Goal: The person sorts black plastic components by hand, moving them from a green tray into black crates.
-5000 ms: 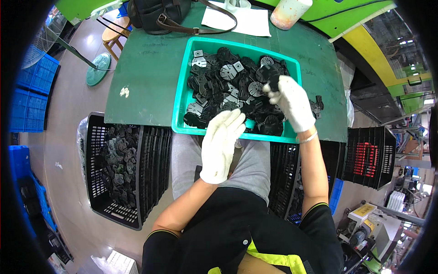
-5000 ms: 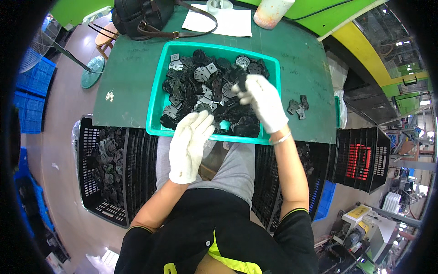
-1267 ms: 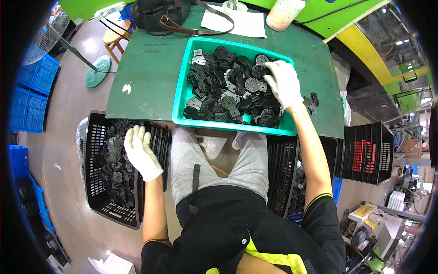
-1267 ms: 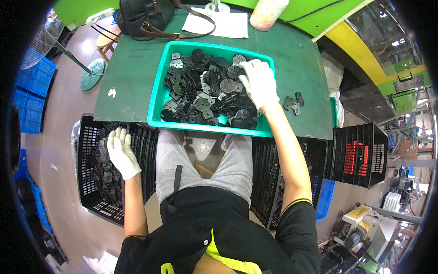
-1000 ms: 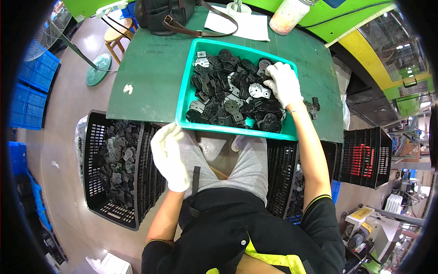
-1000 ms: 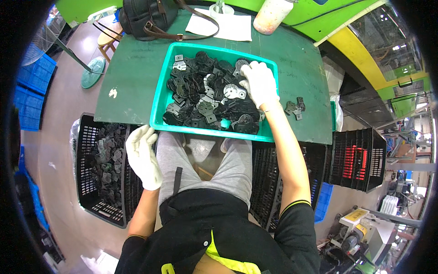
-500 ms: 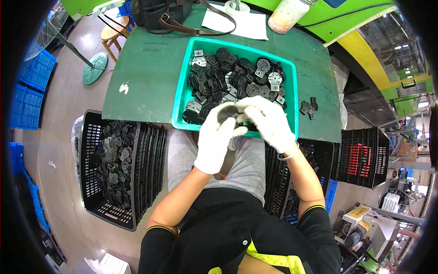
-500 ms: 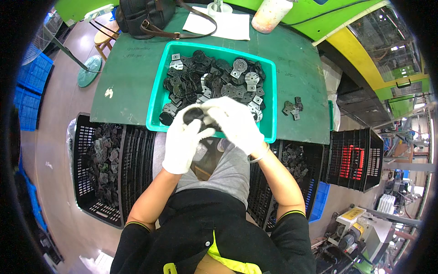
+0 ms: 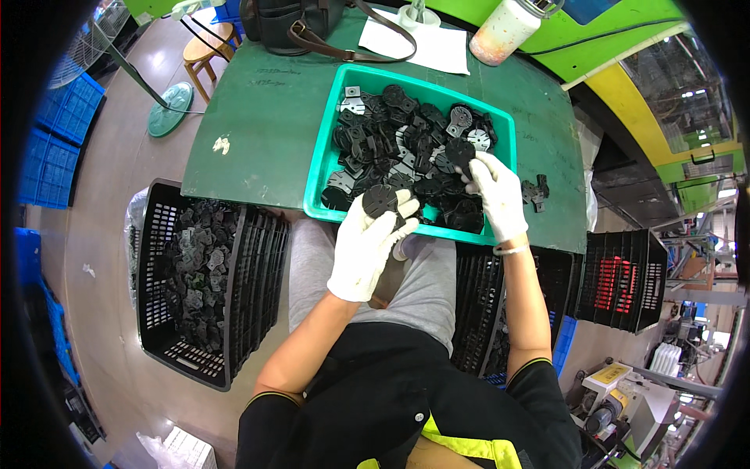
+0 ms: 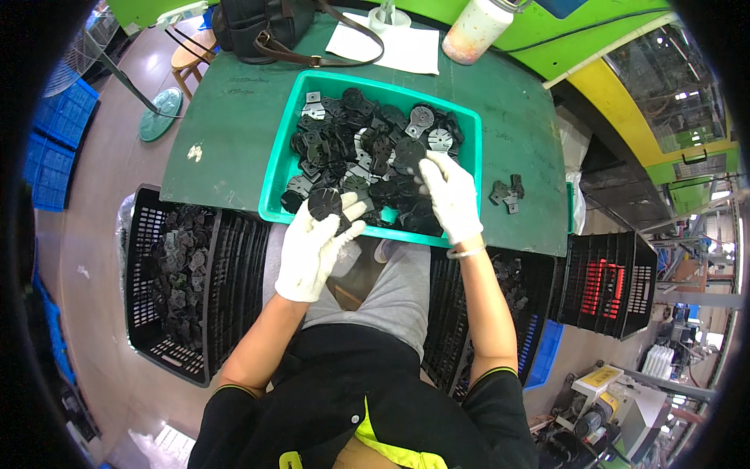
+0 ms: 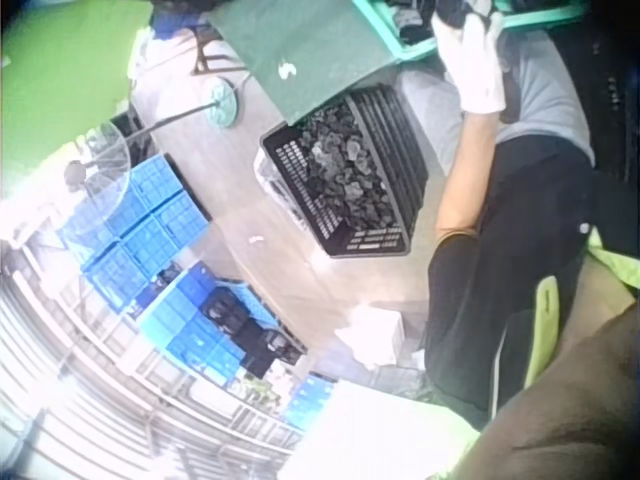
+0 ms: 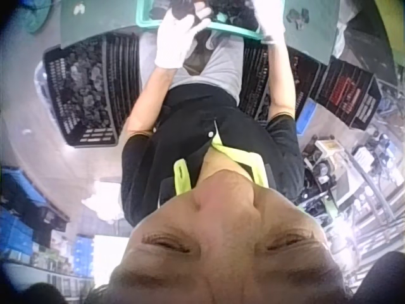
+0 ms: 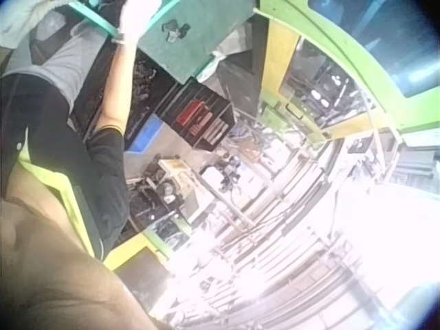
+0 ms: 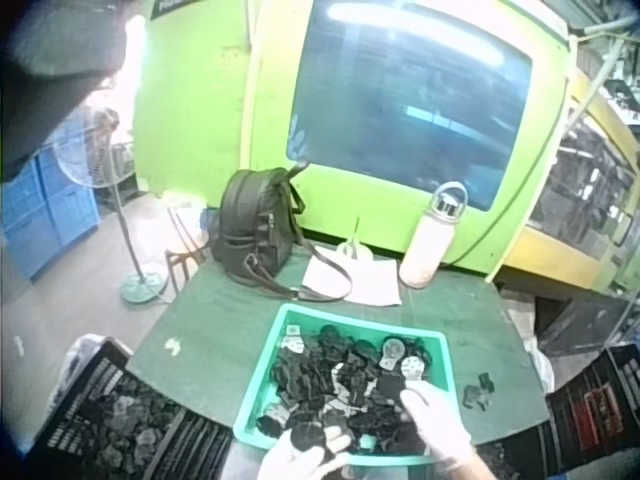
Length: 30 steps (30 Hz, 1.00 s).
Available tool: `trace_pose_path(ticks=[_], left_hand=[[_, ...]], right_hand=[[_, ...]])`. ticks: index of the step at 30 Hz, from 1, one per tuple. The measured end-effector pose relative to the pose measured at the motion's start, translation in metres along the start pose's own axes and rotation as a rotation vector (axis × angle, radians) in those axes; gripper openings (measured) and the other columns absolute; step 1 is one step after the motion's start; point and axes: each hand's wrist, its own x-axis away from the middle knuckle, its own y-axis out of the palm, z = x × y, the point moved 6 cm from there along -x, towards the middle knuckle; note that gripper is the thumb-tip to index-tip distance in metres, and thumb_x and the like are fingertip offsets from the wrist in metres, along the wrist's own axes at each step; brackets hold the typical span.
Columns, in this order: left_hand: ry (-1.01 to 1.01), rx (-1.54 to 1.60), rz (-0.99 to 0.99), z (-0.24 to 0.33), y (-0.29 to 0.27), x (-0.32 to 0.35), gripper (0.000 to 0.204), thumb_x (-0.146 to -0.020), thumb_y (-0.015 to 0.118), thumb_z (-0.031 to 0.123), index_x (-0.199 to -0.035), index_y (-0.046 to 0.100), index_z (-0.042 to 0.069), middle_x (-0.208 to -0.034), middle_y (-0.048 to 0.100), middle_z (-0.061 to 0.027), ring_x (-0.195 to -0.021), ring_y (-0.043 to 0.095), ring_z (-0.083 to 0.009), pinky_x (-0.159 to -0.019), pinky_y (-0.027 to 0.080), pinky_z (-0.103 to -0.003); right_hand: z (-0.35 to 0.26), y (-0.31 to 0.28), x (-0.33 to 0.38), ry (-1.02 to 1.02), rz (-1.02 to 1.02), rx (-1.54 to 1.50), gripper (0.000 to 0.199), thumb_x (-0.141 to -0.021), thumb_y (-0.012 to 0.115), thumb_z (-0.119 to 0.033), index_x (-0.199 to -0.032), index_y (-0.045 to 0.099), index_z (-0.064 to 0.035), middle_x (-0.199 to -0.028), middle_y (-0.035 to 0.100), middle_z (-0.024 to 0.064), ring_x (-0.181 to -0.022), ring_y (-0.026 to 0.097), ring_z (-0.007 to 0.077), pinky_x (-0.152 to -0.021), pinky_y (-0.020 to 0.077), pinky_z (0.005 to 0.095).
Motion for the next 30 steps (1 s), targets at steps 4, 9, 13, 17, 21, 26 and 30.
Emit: trace_pose_path(ticks=[4,9,13,17,21,26,30], left_hand=[[0.029,-0.029,-0.026,-0.002,0.002,0.0,0.048,-0.087,0.056,0.002,-0.13,0.036,-0.001,-0.131,0.045,-0.023,-0.121,0.049,-0.0356,-0.101,0.043,-0.046],[0.014,0.054,-0.086,-0.007,0.009,0.006,0.048,-0.086,0.056,0.0,-0.13,0.036,-0.001,-0.131,0.047,-0.021,-0.12,0.051,-0.0318,-0.1,0.044,-0.042],[-0.003,-0.001,-0.141,-0.012,0.011,0.007,0.05,-0.085,0.058,0.001,-0.13,0.036,0.0,-0.133,0.045,-0.0206,-0.122,0.048,-0.0313,-0.102,0.041,-0.041],[-0.039,-0.106,-0.109,-0.014,0.007,0.013,0.046,-0.088,0.056,0.006,-0.13,0.037,0.001,-0.131,0.047,-0.0185,-0.12,0.049,-0.0292,-0.101,0.041,-0.04],[0.056,0.072,-0.131,-0.014,0.016,0.022,0.038,-0.088,0.046,-0.003,-0.127,0.042,0.0,-0.127,0.053,-0.0183,-0.116,0.053,-0.0234,-0.1,0.042,-0.033],[0.066,0.127,-0.184,-0.025,0.01,0.023,0.04,-0.085,0.06,0.008,-0.122,0.047,0.0,-0.132,0.048,-0.0194,-0.122,0.047,-0.0285,-0.105,0.038,-0.04],[0.021,0.136,-0.212,-0.024,0.015,0.028,0.047,-0.081,0.067,0.014,-0.122,0.047,0.001,-0.138,0.042,-0.0205,-0.127,0.043,-0.0313,-0.108,0.035,-0.044]], right_hand=[[-0.027,0.014,0.033,0.235,-0.06,-0.712,0.031,-0.095,0.052,-0.022,-0.111,0.059,0.0035,-0.095,0.067,0.0102,-0.077,0.062,0.0109,-0.071,0.0522,0.0223],[-0.035,0.023,0.056,0.266,-0.073,-0.736,0.029,-0.095,0.052,-0.02,-0.114,0.058,0.0016,-0.091,0.065,0.0067,-0.068,0.057,0.0074,-0.063,0.0488,0.0208],[-0.045,0.034,0.074,0.305,-0.015,-0.837,0.028,-0.093,0.055,-0.016,-0.116,0.057,0.0003,-0.089,0.063,0.004,-0.065,0.056,0.0068,-0.061,0.0482,0.0207],[-0.056,0.048,0.093,0.326,-0.089,-0.799,0.028,-0.09,0.06,-0.009,-0.116,0.057,0.0005,-0.092,0.063,0.0047,-0.071,0.062,0.0095,-0.061,0.0521,0.0227],[-0.059,0.057,0.106,0.202,-0.041,-0.638,0.022,-0.08,0.069,-0.006,-0.099,0.062,0.0002,-0.085,0.06,0.0024,-0.071,0.059,0.0091,-0.061,0.048,0.0222],[-0.082,0.046,0.114,-0.166,0.112,-0.256,0.025,-0.074,0.071,-0.005,-0.097,0.064,-0.0025,-0.084,0.058,0.0067,-0.073,0.058,0.0139,-0.064,0.0469,0.0263],[-0.087,0.043,0.122,-0.172,0.176,-0.229,0.031,-0.074,0.071,-0.009,-0.103,0.063,-0.0042,-0.091,0.058,0.0093,-0.075,0.058,0.0191,-0.067,0.0479,0.0289]])
